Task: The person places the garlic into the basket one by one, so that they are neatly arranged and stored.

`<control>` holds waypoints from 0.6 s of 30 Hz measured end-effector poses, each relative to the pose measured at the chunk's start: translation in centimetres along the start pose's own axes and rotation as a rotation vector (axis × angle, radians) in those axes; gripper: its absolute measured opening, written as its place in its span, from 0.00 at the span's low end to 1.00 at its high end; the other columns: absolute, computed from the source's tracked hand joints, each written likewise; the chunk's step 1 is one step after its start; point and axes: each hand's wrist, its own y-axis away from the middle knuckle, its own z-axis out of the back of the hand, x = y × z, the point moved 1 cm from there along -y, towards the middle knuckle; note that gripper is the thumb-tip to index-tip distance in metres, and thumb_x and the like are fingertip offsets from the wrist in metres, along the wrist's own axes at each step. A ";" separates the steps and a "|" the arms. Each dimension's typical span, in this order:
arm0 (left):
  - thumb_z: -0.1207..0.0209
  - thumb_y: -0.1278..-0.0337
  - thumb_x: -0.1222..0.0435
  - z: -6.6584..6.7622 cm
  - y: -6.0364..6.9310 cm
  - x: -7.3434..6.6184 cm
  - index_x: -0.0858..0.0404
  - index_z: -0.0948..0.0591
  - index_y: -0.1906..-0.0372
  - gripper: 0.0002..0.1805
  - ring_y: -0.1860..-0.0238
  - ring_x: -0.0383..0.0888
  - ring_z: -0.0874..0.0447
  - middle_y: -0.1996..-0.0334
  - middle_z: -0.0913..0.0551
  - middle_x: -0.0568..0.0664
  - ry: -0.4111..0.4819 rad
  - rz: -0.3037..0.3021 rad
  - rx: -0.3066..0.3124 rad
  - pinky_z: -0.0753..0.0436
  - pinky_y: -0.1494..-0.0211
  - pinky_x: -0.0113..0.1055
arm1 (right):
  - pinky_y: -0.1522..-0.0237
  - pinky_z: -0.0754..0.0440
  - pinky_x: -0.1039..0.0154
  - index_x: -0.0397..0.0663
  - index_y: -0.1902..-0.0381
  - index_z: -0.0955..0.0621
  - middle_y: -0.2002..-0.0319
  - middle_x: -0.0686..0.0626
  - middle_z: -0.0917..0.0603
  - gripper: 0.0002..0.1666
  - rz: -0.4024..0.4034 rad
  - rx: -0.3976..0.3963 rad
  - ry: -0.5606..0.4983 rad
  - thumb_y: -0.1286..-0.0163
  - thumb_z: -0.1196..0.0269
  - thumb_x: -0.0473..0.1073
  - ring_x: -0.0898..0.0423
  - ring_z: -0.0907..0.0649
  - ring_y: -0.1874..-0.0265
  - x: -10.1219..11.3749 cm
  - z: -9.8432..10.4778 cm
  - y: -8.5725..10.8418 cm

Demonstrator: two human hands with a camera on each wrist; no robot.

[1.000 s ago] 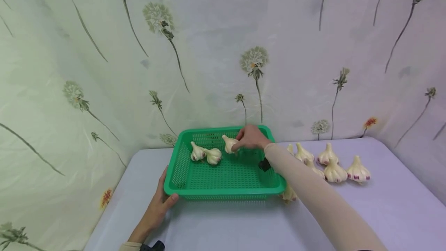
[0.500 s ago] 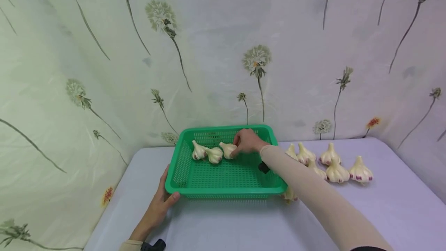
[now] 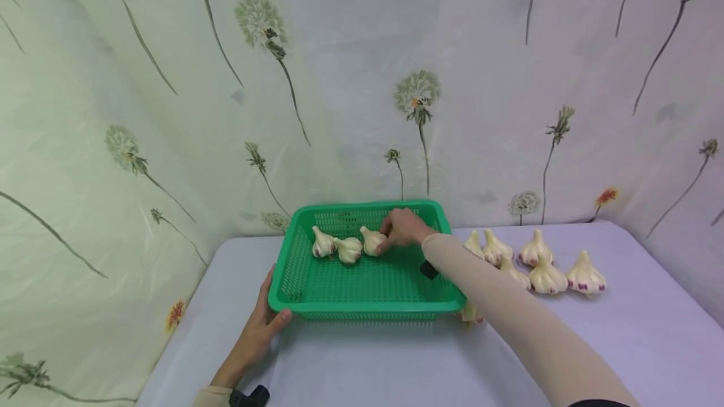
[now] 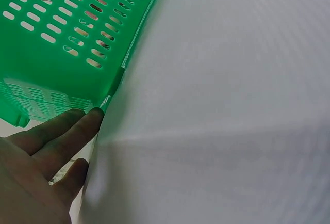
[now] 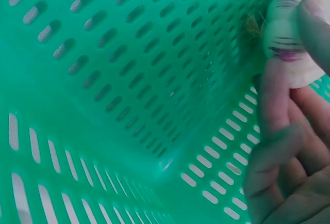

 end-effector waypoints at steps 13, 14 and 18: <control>0.38 0.29 0.54 -0.1 -0.1 0.0 0.38 0.58 0.12 0.52 0.15 0.64 0.51 0.14 0.49 0.56 -0.007 0.008 0.002 0.49 0.23 0.76 | 0.64 0.15 0.58 0.45 0.53 0.09 0.64 0.49 0.08 0.22 -0.002 0.109 -0.028 0.30 0.27 0.58 0.51 0.10 0.71 -0.2 -0.1 0.0; 0.38 0.29 0.53 -0.1 -0.1 0.1 0.38 0.58 0.12 0.52 0.15 0.64 0.51 0.14 0.49 0.56 -0.008 0.008 0.001 0.49 0.23 0.76 | 0.64 0.15 0.58 0.46 0.54 0.09 0.64 0.48 0.08 0.22 -0.004 0.115 -0.026 0.29 0.27 0.59 0.51 0.10 0.71 -0.2 -0.1 0.0; 0.38 0.29 0.53 -0.1 0.0 0.0 0.38 0.58 0.12 0.52 0.16 0.65 0.50 0.14 0.48 0.57 -0.012 -0.001 0.000 0.49 0.23 0.76 | 0.65 0.16 0.58 0.47 0.56 0.09 0.64 0.46 0.08 0.21 -0.011 0.127 -0.018 0.29 0.28 0.59 0.51 0.11 0.72 -0.1 -0.1 0.0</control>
